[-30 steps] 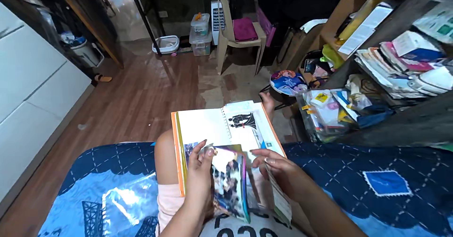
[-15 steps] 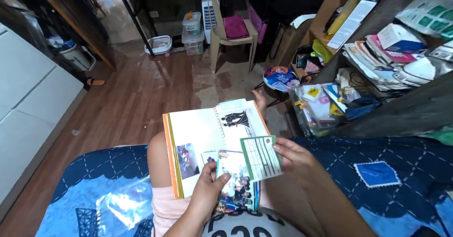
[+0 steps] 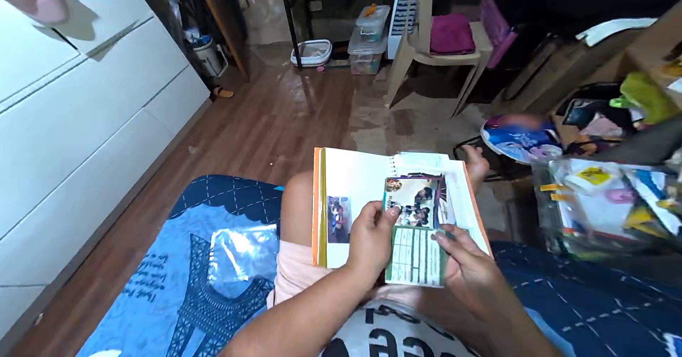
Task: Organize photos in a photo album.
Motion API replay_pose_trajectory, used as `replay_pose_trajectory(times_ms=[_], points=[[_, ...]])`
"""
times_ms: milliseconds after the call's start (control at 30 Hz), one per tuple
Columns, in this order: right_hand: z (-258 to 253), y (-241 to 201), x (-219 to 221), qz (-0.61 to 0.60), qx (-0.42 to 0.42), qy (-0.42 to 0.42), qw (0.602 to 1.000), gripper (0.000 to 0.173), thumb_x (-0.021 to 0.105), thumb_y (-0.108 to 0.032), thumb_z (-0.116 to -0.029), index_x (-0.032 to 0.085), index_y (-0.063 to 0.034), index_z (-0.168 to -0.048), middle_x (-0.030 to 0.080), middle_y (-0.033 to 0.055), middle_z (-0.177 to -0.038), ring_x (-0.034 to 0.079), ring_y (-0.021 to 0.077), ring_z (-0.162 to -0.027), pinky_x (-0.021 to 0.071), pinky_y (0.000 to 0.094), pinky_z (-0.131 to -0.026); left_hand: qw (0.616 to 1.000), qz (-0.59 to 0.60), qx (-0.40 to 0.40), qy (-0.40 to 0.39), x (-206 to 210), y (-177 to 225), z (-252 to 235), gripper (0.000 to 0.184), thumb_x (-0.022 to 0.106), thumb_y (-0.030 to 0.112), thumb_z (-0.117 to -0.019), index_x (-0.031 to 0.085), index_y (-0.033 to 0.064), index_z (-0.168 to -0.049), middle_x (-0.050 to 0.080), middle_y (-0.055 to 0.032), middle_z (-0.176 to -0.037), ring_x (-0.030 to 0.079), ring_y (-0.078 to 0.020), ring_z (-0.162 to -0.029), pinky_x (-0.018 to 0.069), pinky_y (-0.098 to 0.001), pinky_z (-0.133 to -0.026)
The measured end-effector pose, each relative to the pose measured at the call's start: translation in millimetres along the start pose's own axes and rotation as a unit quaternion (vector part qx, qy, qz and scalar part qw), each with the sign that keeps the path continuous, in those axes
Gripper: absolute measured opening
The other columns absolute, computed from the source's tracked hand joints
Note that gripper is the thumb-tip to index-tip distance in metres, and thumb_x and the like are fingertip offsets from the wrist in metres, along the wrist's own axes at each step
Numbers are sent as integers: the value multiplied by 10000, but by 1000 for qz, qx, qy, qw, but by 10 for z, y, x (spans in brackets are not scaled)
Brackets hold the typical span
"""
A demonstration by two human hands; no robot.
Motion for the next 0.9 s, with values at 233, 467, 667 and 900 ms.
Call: replay_pose_trajectory(times_ms=[233,467,667,900], points=[[24,9,-73,68,-14,17,997,349,507,-72,-1025,480,13,-1362,697,90,-1113,722,156,-949,629,346,-825,997,-69,33,-16,-59,48,-11,337,603,172,-1029,609,-7,-1314,734,-63,-980,705,-82,-823,597,-284,-786],[-342,-217,-439,252,-61,90,961,454,567,-101,-1021,436,31,-1435,627,137,-1259,649,127,-1088,551,307,-945,983,-65,120,119,-695,445,-53,221,573,100,-1021,674,-40,-1159,715,-56,-1015,685,-57,-885,580,-248,-813],[-342,-527,-7,527,-172,25,832,667,620,-345,-991,430,0,-1530,312,260,-1620,340,459,-1472,313,648,-1162,975,136,52,166,-955,388,17,199,518,18,-1026,580,-42,-1206,708,-108,-919,722,-171,-773,631,-339,-702],[337,-381,915,118,-153,-214,957,513,640,-104,-974,436,18,-1429,710,1,-1168,701,76,-1034,604,293,-906,992,128,21,3,-506,349,290,298,482,135,-1028,467,20,-1302,714,-36,-1038,722,-134,-924,614,-337,-840]])
Point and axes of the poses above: each hand's wrist, its own z-axis away from the middle knuckle, its own x-axis out of the palm, y = z × x, the point moved 10 cm from there along -z, towards the middle knuckle
